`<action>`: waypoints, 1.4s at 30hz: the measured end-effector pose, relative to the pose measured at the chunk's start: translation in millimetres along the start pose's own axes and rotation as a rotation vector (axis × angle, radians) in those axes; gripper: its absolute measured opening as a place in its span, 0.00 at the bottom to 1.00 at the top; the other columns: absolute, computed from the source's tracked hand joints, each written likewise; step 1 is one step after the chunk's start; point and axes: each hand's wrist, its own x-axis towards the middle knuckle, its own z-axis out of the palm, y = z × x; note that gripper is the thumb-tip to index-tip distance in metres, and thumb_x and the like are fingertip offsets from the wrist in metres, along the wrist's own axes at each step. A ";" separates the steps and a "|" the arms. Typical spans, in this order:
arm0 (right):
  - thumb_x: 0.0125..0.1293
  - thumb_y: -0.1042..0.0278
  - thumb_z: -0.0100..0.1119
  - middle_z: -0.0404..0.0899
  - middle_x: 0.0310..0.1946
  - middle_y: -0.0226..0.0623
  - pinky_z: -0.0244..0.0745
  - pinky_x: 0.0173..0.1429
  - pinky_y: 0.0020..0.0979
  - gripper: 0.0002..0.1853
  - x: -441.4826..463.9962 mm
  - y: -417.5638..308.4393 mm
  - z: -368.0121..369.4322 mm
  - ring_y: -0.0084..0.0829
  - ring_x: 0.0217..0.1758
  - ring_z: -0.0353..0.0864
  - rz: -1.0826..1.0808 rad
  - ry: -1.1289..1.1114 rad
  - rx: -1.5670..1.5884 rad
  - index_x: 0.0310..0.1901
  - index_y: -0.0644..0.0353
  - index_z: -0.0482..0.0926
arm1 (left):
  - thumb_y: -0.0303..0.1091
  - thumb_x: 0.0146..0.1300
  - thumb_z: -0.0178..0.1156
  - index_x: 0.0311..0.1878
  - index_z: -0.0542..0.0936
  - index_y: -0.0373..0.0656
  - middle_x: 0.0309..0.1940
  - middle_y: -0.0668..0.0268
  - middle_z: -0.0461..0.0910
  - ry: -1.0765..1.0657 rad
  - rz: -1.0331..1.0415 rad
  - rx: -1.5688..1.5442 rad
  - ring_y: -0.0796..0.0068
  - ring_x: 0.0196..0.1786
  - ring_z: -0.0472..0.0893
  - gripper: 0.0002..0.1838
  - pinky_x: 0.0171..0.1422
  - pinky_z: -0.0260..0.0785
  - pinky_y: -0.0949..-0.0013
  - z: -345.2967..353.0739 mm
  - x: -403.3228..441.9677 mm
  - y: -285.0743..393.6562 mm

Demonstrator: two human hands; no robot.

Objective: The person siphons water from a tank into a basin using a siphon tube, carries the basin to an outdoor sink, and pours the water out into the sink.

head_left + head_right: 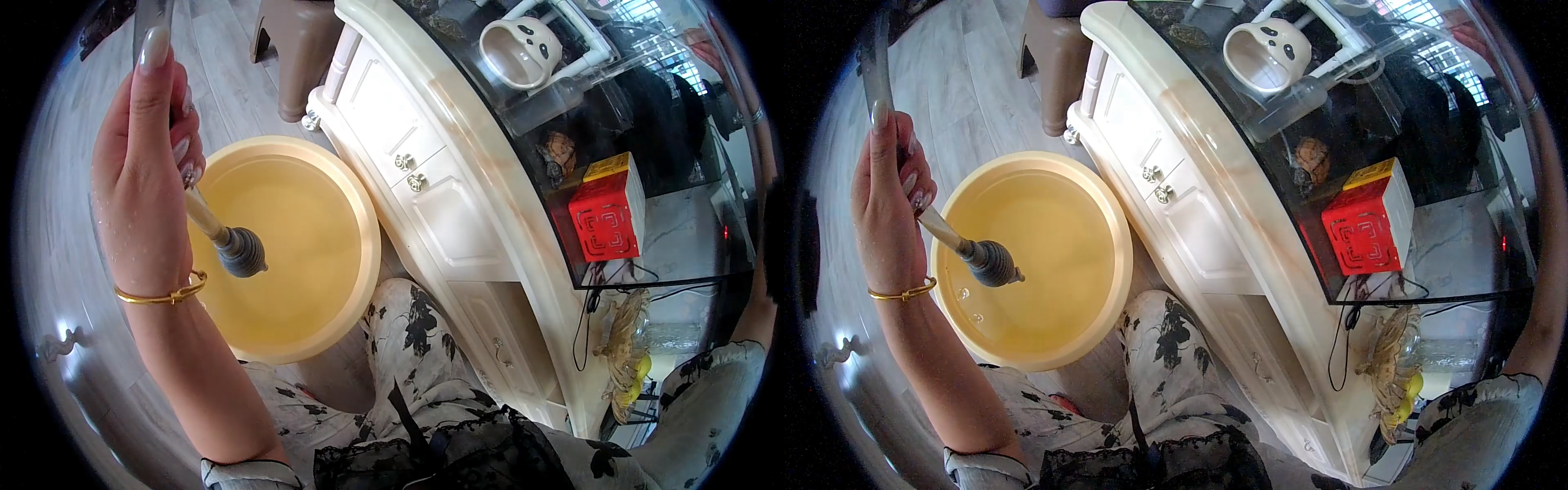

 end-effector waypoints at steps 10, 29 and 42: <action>0.60 0.46 0.42 0.74 0.32 0.45 0.70 0.37 0.29 0.29 -9.7 -10.9 5.8 0.33 0.36 0.72 -0.002 -0.086 0.116 0.39 0.73 0.72 | 0.42 0.64 0.43 0.30 0.69 0.43 0.15 0.77 0.57 -0.013 0.017 0.010 0.91 0.17 0.53 0.14 0.20 0.45 0.84 -0.3 0.7 -0.3; 0.62 0.54 0.42 0.74 0.36 0.45 0.73 0.41 0.28 0.23 -2.8 11.3 -4.4 0.33 0.39 0.75 -0.018 -0.221 0.337 0.45 0.70 0.68 | 0.42 0.64 0.42 0.29 0.68 0.43 0.15 0.77 0.57 -0.013 -0.015 0.015 0.91 0.17 0.53 0.14 0.19 0.45 0.84 -2.4 1.8 2.0; 0.63 0.59 0.43 0.74 0.38 0.45 0.74 0.46 0.26 0.18 12.5 40.6 -13.1 0.31 0.40 0.77 -0.110 -0.359 0.369 0.47 0.65 0.65 | 0.47 0.63 0.41 0.26 0.70 0.45 0.13 0.77 0.59 0.027 0.000 0.037 0.91 0.15 0.56 0.18 0.18 0.46 0.85 -2.5 2.4 2.7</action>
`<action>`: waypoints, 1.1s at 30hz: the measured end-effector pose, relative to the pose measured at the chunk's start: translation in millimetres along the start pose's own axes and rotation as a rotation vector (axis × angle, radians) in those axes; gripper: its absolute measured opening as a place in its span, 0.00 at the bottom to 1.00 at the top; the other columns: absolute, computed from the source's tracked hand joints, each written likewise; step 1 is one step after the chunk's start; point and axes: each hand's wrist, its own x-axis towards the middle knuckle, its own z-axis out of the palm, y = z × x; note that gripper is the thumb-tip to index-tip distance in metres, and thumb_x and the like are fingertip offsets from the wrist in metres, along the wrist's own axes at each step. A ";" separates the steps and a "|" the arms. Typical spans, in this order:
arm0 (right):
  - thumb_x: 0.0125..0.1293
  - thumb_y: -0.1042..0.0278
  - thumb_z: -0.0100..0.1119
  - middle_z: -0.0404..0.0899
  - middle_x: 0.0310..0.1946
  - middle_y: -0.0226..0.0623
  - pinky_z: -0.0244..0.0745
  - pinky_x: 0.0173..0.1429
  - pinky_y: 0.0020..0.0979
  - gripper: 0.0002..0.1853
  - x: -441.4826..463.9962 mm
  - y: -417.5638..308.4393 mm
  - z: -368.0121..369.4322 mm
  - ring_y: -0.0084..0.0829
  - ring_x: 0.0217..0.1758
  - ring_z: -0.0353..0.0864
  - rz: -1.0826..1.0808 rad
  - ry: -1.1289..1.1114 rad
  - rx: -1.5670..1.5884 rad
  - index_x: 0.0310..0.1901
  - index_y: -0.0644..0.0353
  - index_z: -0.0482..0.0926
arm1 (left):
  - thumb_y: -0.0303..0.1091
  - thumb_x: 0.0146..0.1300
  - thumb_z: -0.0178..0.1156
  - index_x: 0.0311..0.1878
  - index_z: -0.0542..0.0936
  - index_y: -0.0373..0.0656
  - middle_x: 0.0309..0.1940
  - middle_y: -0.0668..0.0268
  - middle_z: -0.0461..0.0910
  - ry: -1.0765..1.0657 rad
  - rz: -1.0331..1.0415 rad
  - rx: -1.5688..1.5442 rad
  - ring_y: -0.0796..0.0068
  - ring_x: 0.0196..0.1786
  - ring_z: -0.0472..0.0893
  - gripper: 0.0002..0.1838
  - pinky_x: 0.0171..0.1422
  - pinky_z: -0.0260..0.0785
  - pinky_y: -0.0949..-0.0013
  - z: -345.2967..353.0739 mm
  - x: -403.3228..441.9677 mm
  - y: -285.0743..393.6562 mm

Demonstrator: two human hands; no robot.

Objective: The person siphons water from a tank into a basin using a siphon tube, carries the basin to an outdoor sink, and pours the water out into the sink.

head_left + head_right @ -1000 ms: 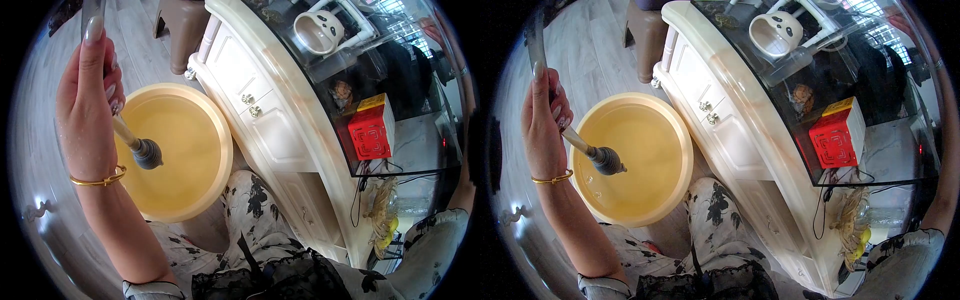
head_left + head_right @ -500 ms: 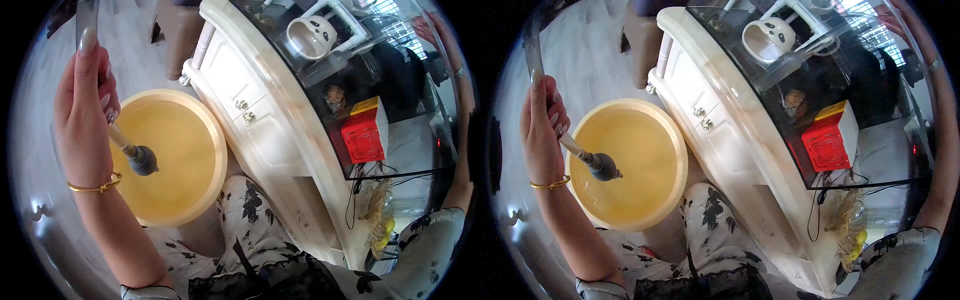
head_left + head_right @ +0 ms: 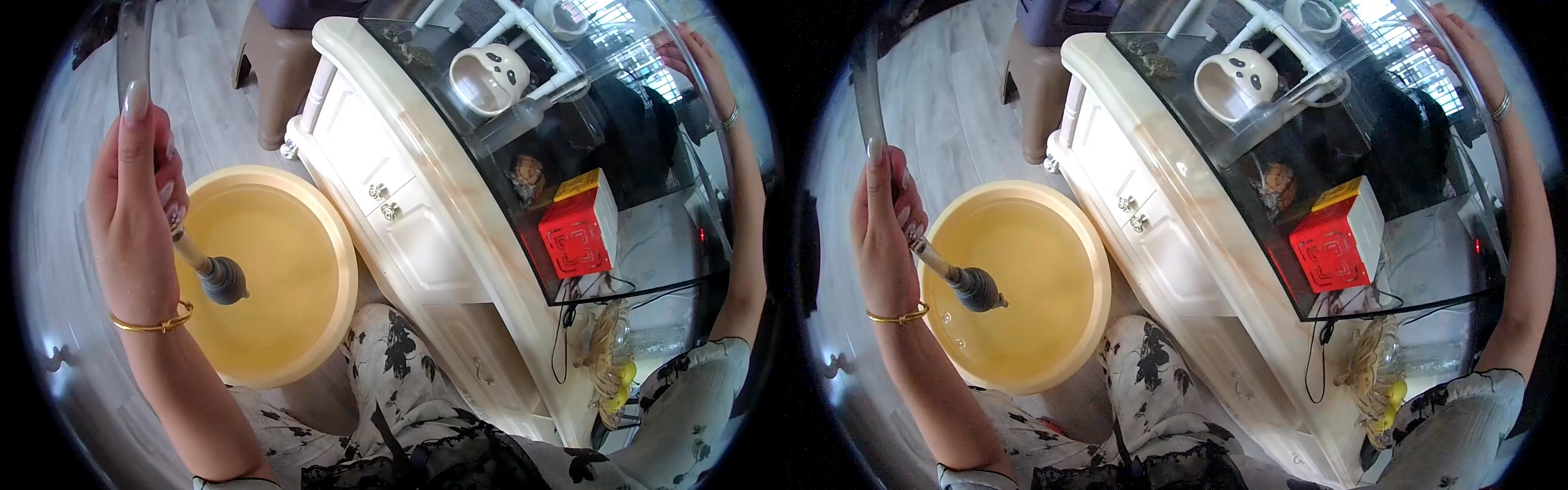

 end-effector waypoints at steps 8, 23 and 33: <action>0.63 0.59 0.43 0.75 0.37 0.44 0.75 0.44 0.26 0.16 -1.6 -2.4 2.1 0.31 0.39 0.77 -0.029 0.016 -0.044 0.45 0.64 0.66 | 0.46 0.64 0.41 0.27 0.69 0.45 0.13 0.78 0.58 -0.015 0.011 0.002 0.91 0.15 0.54 0.17 0.18 0.45 0.85 -0.3 -1.4 0.3; 0.63 0.59 0.42 0.74 0.37 0.44 0.75 0.44 0.27 0.17 4.1 8.1 -8.3 0.30 0.38 0.78 0.000 0.008 -0.064 0.46 0.64 0.65 | 0.44 0.64 0.41 0.30 0.69 0.43 0.15 0.77 0.57 -0.020 -0.013 -0.007 0.91 0.17 0.53 0.15 0.20 0.46 0.84 -1.6 -2.7 1.5; 0.64 0.59 0.41 0.74 0.38 0.44 0.76 0.43 0.26 0.19 7.8 19.3 -18.3 0.30 0.37 0.78 0.011 -0.014 -0.033 0.48 0.66 0.63 | 0.43 0.64 0.41 0.29 0.69 0.43 0.15 0.78 0.56 -0.028 -0.002 0.014 0.91 0.17 0.53 0.15 0.20 0.47 0.84 -0.6 -1.8 0.6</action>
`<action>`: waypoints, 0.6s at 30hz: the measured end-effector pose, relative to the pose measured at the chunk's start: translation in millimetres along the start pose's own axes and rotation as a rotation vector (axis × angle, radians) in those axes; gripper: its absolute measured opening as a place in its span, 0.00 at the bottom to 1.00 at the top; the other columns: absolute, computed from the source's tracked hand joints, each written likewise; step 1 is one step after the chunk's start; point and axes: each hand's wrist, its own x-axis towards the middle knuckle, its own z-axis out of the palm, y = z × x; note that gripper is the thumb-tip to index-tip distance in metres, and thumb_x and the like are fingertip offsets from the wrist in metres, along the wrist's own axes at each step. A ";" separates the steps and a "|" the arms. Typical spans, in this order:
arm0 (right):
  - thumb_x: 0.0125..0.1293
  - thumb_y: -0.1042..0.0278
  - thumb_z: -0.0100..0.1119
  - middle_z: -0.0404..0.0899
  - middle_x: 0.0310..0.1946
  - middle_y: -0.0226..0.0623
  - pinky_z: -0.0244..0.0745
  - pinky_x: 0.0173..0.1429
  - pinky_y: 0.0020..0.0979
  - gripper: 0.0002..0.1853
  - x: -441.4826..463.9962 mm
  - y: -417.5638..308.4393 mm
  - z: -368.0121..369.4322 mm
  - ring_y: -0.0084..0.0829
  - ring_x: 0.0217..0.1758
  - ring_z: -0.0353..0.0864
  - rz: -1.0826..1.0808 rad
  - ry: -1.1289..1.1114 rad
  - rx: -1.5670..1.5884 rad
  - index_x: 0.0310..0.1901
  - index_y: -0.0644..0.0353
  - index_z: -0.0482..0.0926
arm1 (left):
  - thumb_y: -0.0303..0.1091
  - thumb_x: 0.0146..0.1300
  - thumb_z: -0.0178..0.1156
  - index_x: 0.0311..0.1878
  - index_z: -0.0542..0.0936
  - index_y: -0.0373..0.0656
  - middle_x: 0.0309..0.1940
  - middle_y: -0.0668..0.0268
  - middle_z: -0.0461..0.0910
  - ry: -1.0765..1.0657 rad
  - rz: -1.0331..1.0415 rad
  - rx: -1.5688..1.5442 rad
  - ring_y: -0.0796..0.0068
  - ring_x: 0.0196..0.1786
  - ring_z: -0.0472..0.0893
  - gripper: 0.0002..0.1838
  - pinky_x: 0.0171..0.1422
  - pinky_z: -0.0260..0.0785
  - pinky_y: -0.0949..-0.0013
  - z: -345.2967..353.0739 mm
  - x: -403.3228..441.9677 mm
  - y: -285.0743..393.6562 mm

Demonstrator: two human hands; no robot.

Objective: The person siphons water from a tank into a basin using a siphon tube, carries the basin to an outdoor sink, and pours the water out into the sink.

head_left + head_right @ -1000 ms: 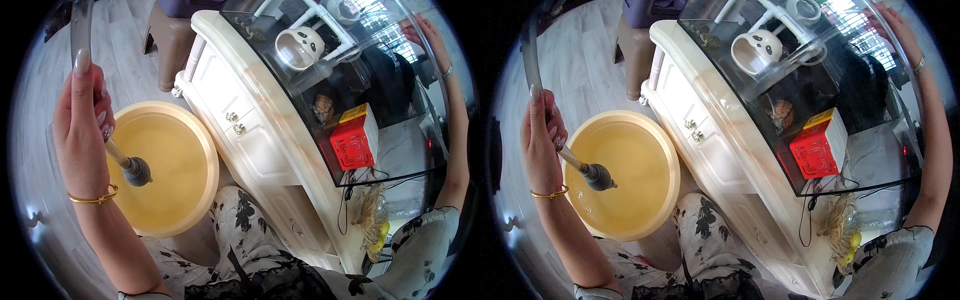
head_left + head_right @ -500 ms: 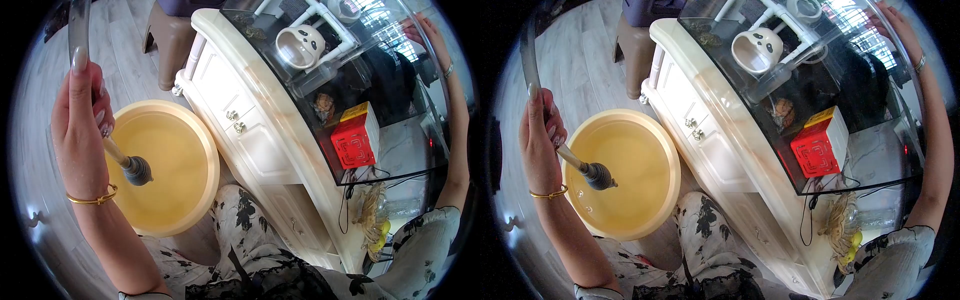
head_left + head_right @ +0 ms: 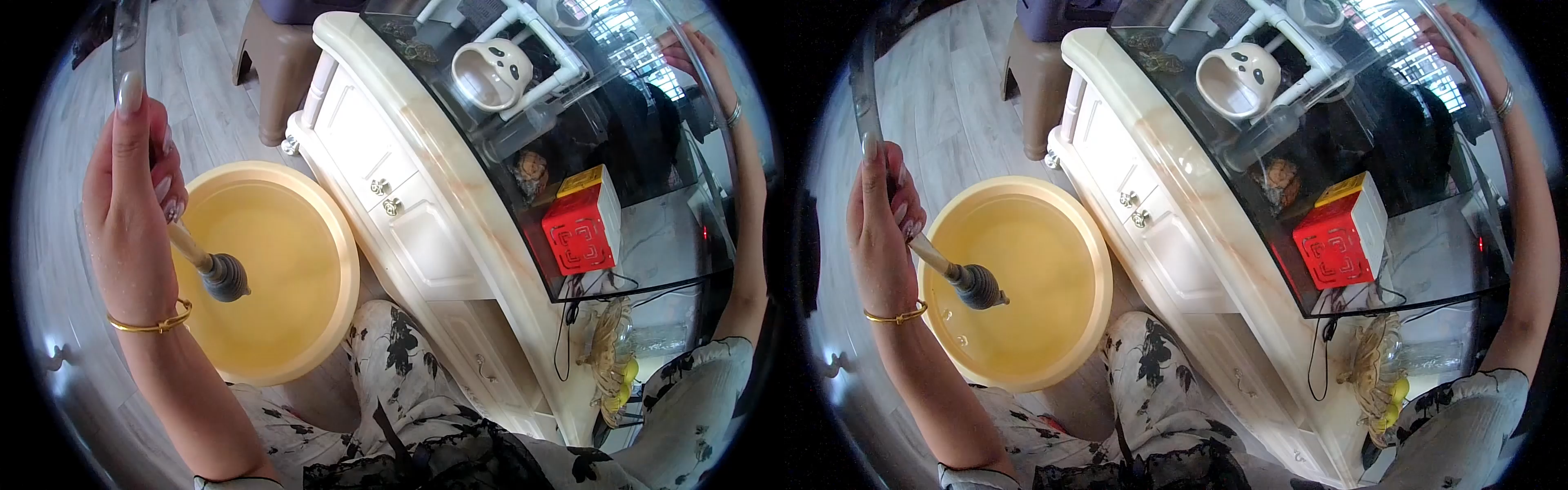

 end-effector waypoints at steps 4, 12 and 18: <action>0.64 0.59 0.41 0.74 0.37 0.44 0.76 0.42 0.25 0.19 -0.6 -2.4 2.0 0.31 0.37 0.78 0.027 0.013 -0.023 0.49 0.67 0.63 | 0.44 0.64 0.42 0.29 0.68 0.44 0.15 0.78 0.56 0.005 -0.017 0.014 0.91 0.17 0.53 0.15 0.20 0.46 0.84 0.3 0.1 0.4; 0.63 0.59 0.43 0.74 0.37 0.43 0.76 0.41 0.24 0.18 -0.6 1.9 -0.2 0.28 0.36 0.78 0.009 0.055 0.006 0.48 0.65 0.64 | 0.44 0.64 0.41 0.29 0.68 0.44 0.15 0.78 0.56 -0.002 -0.009 -0.047 0.91 0.17 0.53 0.15 0.20 0.45 0.84 0.2 0.4 -0.5; 0.54 0.60 0.53 0.75 0.37 0.42 0.68 0.42 0.35 0.17 4.5 -30.9 13.3 0.36 0.41 0.73 -0.388 0.012 -1.381 0.43 0.60 0.71 | 0.45 0.64 0.41 0.28 0.67 0.44 0.14 0.77 0.56 0.000 0.023 -0.037 0.90 0.17 0.53 0.16 0.20 0.45 0.84 0.8 2.0 2.5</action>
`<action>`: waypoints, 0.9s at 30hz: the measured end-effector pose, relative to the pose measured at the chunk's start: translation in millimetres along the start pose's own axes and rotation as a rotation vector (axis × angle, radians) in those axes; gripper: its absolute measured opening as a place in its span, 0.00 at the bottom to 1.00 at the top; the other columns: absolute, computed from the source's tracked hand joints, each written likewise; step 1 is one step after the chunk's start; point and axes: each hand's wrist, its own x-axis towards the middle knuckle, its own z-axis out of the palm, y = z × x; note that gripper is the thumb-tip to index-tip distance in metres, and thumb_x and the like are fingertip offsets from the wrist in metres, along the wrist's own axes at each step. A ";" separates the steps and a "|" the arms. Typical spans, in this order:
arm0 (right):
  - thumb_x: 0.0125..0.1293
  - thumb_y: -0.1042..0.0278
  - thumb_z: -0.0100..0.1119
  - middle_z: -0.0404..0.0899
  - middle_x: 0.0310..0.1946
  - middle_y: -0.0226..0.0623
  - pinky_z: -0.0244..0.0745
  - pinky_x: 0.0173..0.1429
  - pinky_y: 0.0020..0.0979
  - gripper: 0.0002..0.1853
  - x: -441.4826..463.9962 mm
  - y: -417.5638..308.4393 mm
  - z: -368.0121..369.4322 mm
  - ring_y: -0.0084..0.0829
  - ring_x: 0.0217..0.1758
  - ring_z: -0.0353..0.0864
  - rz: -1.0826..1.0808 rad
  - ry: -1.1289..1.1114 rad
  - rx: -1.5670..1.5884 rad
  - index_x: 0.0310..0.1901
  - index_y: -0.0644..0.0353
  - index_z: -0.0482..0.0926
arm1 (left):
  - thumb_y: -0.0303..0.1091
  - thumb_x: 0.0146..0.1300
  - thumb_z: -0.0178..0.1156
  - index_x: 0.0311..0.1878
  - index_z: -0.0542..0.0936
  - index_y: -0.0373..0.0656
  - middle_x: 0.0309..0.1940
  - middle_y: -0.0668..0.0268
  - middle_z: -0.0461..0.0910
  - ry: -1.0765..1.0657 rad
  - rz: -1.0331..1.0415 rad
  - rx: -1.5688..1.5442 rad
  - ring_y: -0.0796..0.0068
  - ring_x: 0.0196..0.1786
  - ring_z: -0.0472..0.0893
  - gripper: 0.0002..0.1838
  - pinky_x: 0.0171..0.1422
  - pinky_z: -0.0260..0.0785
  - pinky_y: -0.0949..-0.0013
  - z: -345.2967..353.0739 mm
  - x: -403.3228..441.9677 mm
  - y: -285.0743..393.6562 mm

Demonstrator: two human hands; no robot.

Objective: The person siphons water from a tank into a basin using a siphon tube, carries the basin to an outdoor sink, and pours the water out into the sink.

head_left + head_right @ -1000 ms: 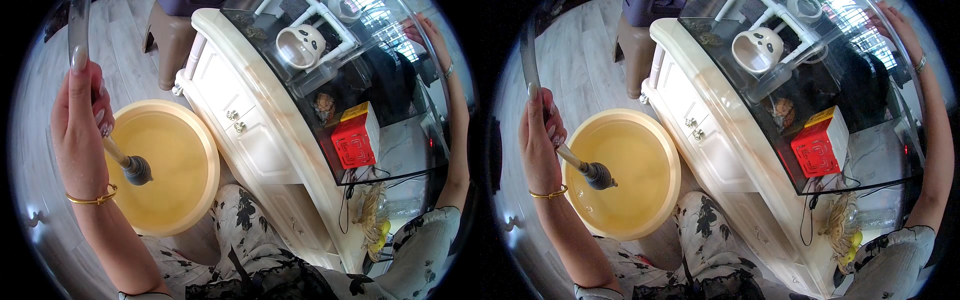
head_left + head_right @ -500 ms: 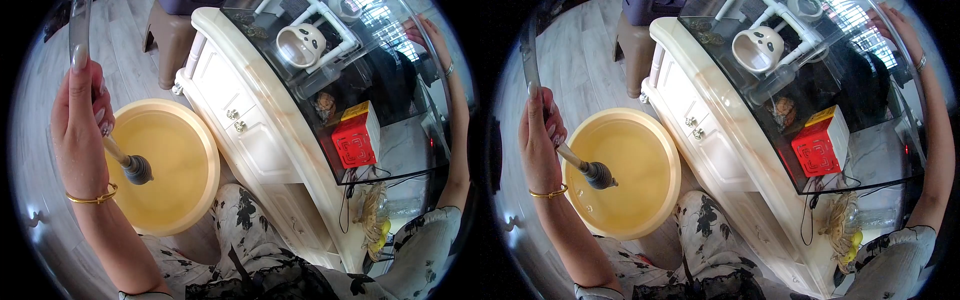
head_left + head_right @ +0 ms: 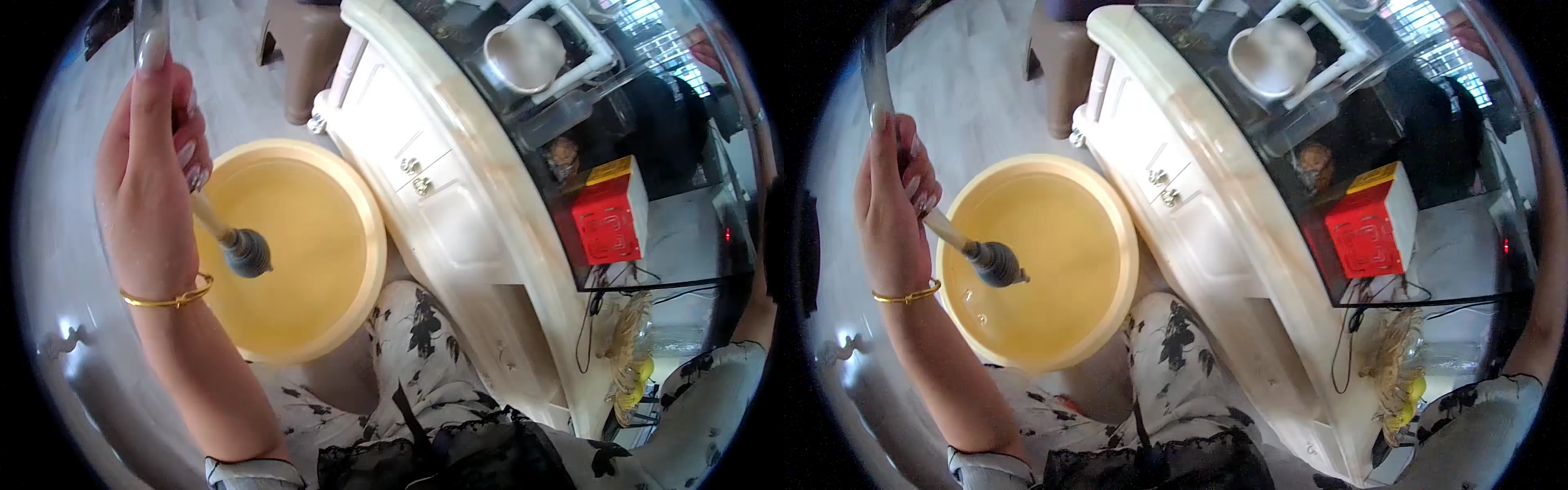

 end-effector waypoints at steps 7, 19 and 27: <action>0.46 0.54 0.60 0.76 0.36 0.42 0.68 0.44 0.35 0.21 -4.4 -28.1 -23.6 0.39 0.40 0.74 0.003 0.020 -0.104 0.40 0.56 0.73 | 0.47 0.63 0.41 0.27 0.68 0.44 0.13 0.77 0.56 -0.008 -0.047 -0.009 0.89 0.17 0.53 0.17 0.20 0.46 0.83 0.4 -2.1 4.3; 0.46 0.54 0.60 0.76 0.35 0.40 0.66 0.46 0.36 0.20 -4.2 -25.8 -21.7 0.40 0.41 0.73 -0.022 0.069 -0.157 0.39 0.56 0.73 | 0.48 0.63 0.42 0.27 0.67 0.44 0.13 0.77 0.56 -0.005 0.005 0.017 0.89 0.16 0.52 0.17 0.20 0.45 0.83 -0.2 -1.4 2.6; 0.45 0.57 0.62 0.78 0.32 0.38 0.69 0.42 0.35 0.17 -6.0 -38.8 -30.1 0.39 0.37 0.75 -0.060 0.108 -0.156 0.36 0.55 0.74 | 0.48 0.63 0.42 0.27 0.67 0.44 0.13 0.77 0.55 0.009 -0.004 0.011 0.89 0.16 0.52 0.18 0.20 0.45 0.82 1.1 -1.5 4.6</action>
